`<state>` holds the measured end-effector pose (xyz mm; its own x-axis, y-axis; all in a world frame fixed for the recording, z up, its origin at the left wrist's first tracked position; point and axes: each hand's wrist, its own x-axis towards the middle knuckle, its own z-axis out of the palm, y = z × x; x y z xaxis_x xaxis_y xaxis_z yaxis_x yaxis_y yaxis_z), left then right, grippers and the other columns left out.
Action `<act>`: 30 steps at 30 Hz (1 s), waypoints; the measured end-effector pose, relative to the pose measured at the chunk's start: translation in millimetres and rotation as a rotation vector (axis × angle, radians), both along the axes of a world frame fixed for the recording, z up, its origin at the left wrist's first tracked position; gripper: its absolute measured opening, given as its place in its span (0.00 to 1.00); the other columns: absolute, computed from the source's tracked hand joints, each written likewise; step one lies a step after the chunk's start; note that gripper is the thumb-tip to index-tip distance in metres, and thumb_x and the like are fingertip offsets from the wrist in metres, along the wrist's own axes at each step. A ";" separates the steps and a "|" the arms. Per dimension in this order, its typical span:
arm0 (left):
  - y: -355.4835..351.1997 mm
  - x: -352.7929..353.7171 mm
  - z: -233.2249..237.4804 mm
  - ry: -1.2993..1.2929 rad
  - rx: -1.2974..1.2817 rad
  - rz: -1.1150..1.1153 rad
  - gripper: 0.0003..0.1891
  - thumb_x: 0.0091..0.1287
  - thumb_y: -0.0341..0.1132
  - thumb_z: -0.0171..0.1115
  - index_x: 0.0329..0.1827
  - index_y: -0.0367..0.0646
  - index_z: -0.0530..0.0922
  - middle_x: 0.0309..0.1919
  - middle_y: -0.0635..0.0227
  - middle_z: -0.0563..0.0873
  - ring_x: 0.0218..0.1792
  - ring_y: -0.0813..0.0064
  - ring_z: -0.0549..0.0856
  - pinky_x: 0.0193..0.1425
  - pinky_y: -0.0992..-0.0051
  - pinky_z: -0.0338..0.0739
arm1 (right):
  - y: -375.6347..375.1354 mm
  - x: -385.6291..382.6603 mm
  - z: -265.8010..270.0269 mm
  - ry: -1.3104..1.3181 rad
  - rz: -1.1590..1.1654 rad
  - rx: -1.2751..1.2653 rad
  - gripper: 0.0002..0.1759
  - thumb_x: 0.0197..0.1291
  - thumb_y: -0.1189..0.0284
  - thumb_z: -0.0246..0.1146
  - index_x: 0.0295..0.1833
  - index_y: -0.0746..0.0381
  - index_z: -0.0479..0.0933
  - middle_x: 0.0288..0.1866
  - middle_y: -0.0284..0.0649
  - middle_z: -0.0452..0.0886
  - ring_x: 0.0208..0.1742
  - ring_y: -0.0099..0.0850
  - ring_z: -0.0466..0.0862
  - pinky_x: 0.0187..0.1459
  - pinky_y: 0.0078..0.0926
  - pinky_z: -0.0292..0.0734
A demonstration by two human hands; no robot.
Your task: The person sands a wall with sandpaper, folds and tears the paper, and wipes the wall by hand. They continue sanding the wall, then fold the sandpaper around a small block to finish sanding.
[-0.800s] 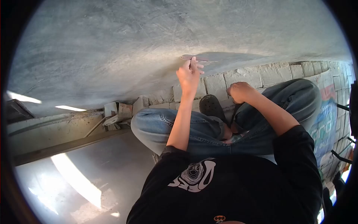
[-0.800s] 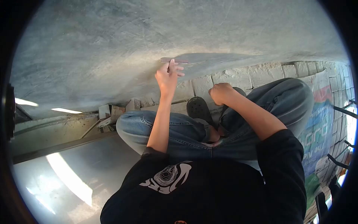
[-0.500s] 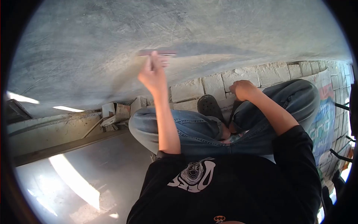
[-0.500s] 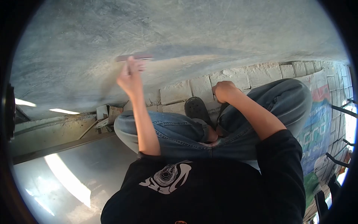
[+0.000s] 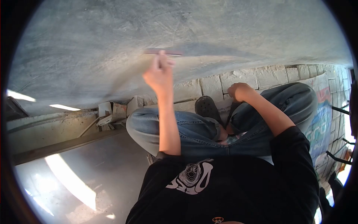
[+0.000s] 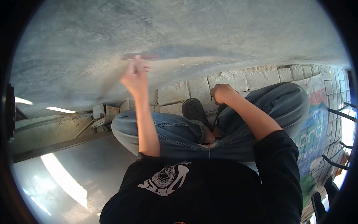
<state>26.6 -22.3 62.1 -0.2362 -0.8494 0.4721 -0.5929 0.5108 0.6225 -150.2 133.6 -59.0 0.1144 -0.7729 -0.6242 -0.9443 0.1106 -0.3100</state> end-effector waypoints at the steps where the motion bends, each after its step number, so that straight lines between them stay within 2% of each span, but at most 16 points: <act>1: 4.9 -4.8 -20.1 -0.045 0.068 -0.005 0.16 0.69 0.42 0.53 0.24 0.45 0.81 0.17 0.75 0.84 0.16 0.80 0.82 0.20 0.78 0.73 | -2.1 1.9 -2.1 -0.004 0.007 0.003 0.14 0.43 0.71 0.64 0.40 0.63 0.81 0.42 0.49 0.82 0.47 0.44 0.82 0.47 0.37 0.78; 3: 9.5 -11.6 -59.0 -0.289 0.043 -0.061 0.16 0.69 0.41 0.54 0.24 0.45 0.80 0.17 0.75 0.84 0.15 0.80 0.81 0.19 0.79 0.72 | -5.0 5.5 -6.2 -0.007 0.026 0.003 0.15 0.44 0.71 0.64 0.40 0.63 0.81 0.42 0.49 0.82 0.48 0.44 0.82 0.47 0.37 0.78; 4: 11.0 -12.4 -64.3 -0.287 0.044 -0.048 0.16 0.69 0.41 0.54 0.24 0.45 0.80 0.17 0.75 0.84 0.15 0.80 0.81 0.19 0.79 0.72 | -3.9 6.0 -8.0 -0.019 0.029 -0.011 0.14 0.45 0.71 0.62 0.40 0.63 0.80 0.43 0.49 0.82 0.49 0.44 0.81 0.49 0.37 0.76; 6: 10.9 -15.2 -69.9 -0.141 0.085 -0.072 0.17 0.68 0.43 0.54 0.23 0.45 0.80 0.16 0.75 0.84 0.14 0.80 0.80 0.19 0.77 0.72 | -1.8 3.5 -8.3 -0.022 0.037 -0.028 0.14 0.47 0.71 0.60 0.41 0.62 0.80 0.44 0.48 0.81 0.50 0.44 0.79 0.50 0.38 0.75; 7: 9.9 -15.0 -52.0 -0.134 0.080 -0.072 0.17 0.68 0.43 0.54 0.23 0.45 0.80 0.16 0.75 0.84 0.14 0.80 0.80 0.19 0.77 0.72 | -0.8 1.9 -7.3 -0.029 0.015 -0.022 0.13 0.47 0.71 0.60 0.40 0.62 0.80 0.44 0.48 0.81 0.50 0.44 0.79 0.50 0.38 0.75; 9: 3.1 -5.9 -13.7 0.108 -0.007 -0.006 0.17 0.69 0.43 0.54 0.24 0.44 0.80 0.16 0.73 0.84 0.14 0.79 0.80 0.21 0.75 0.73 | -0.3 -0.8 -8.5 -0.042 -0.021 -0.014 0.13 0.47 0.71 0.59 0.40 0.63 0.80 0.44 0.48 0.81 0.50 0.44 0.79 0.49 0.37 0.75; 10: 0.6 -5.3 -6.2 0.105 0.000 -0.010 0.17 0.69 0.43 0.54 0.24 0.44 0.80 0.16 0.73 0.84 0.14 0.79 0.80 0.21 0.75 0.73 | -0.5 -2.8 -8.9 -0.009 -0.015 0.044 0.13 0.47 0.71 0.59 0.39 0.63 0.80 0.43 0.48 0.81 0.49 0.45 0.80 0.49 0.38 0.75; 13: -1.2 -5.2 -7.3 0.233 -0.031 -0.017 0.17 0.69 0.43 0.53 0.26 0.44 0.81 0.16 0.71 0.84 0.13 0.79 0.80 0.21 0.75 0.73 | -0.6 -2.5 0.3 0.037 0.007 0.122 0.12 0.47 0.71 0.59 0.37 0.64 0.79 0.42 0.48 0.81 0.48 0.45 0.80 0.48 0.39 0.75; 15: 11.4 -13.2 -41.1 -0.067 0.306 -0.105 0.17 0.69 0.42 0.54 0.30 0.39 0.82 0.19 0.65 0.85 0.17 0.83 0.81 0.22 0.81 0.71 | -3.2 -0.3 0.2 0.047 0.020 0.132 0.11 0.47 0.71 0.59 0.37 0.64 0.79 0.41 0.48 0.81 0.47 0.46 0.80 0.48 0.39 0.75; 17: 18.9 -28.5 -74.2 0.153 0.477 -0.211 0.18 0.69 0.43 0.54 0.29 0.38 0.82 0.20 0.64 0.85 0.17 0.83 0.80 0.22 0.81 0.71 | -2.1 1.3 -9.1 -0.016 0.031 -0.040 0.12 0.47 0.71 0.59 0.37 0.65 0.78 0.41 0.49 0.81 0.48 0.46 0.80 0.48 0.40 0.75; 20: 16.7 -24.8 -66.7 0.201 0.449 -0.253 0.19 0.69 0.43 0.54 0.28 0.36 0.82 0.20 0.64 0.85 0.18 0.82 0.81 0.23 0.82 0.72 | -1.7 6.1 5.1 -0.047 0.020 -0.117 0.14 0.45 0.71 0.63 0.39 0.65 0.80 0.43 0.51 0.82 0.47 0.44 0.82 0.48 0.38 0.78; 22: 12.6 -11.4 -26.4 0.030 0.264 -0.128 0.18 0.70 0.43 0.53 0.29 0.39 0.82 0.18 0.70 0.85 0.16 0.83 0.80 0.21 0.81 0.72 | 3.5 0.7 4.3 -0.048 0.003 -0.099 0.14 0.45 0.72 0.63 0.39 0.65 0.80 0.42 0.51 0.82 0.47 0.44 0.82 0.47 0.39 0.78; 24: -0.8 0.7 -1.8 0.270 0.100 -0.114 0.17 0.70 0.41 0.53 0.29 0.40 0.83 0.18 0.70 0.84 0.17 0.85 0.80 0.20 0.82 0.71 | 8.4 -4.0 0.7 -0.059 -0.016 -0.075 0.13 0.44 0.72 0.62 0.38 0.65 0.80 0.42 0.51 0.82 0.46 0.45 0.82 0.47 0.39 0.78; 27: -1.3 2.3 -3.2 0.222 0.181 -0.100 0.17 0.69 0.42 0.55 0.29 0.38 0.83 0.18 0.67 0.84 0.19 0.83 0.81 0.24 0.83 0.74 | 5.6 -6.8 -5.2 0.045 -0.003 -0.026 0.13 0.45 0.71 0.63 0.38 0.65 0.80 0.42 0.51 0.82 0.47 0.45 0.82 0.46 0.38 0.78; 30: 7.3 -13.9 -52.6 0.015 0.395 -0.148 0.16 0.68 0.42 0.55 0.30 0.40 0.84 0.17 0.69 0.84 0.14 0.86 0.75 0.19 0.83 0.67 | -3.6 -4.6 -4.0 0.009 0.007 -0.078 0.14 0.45 0.70 0.63 0.38 0.65 0.80 0.42 0.51 0.82 0.46 0.46 0.82 0.46 0.39 0.78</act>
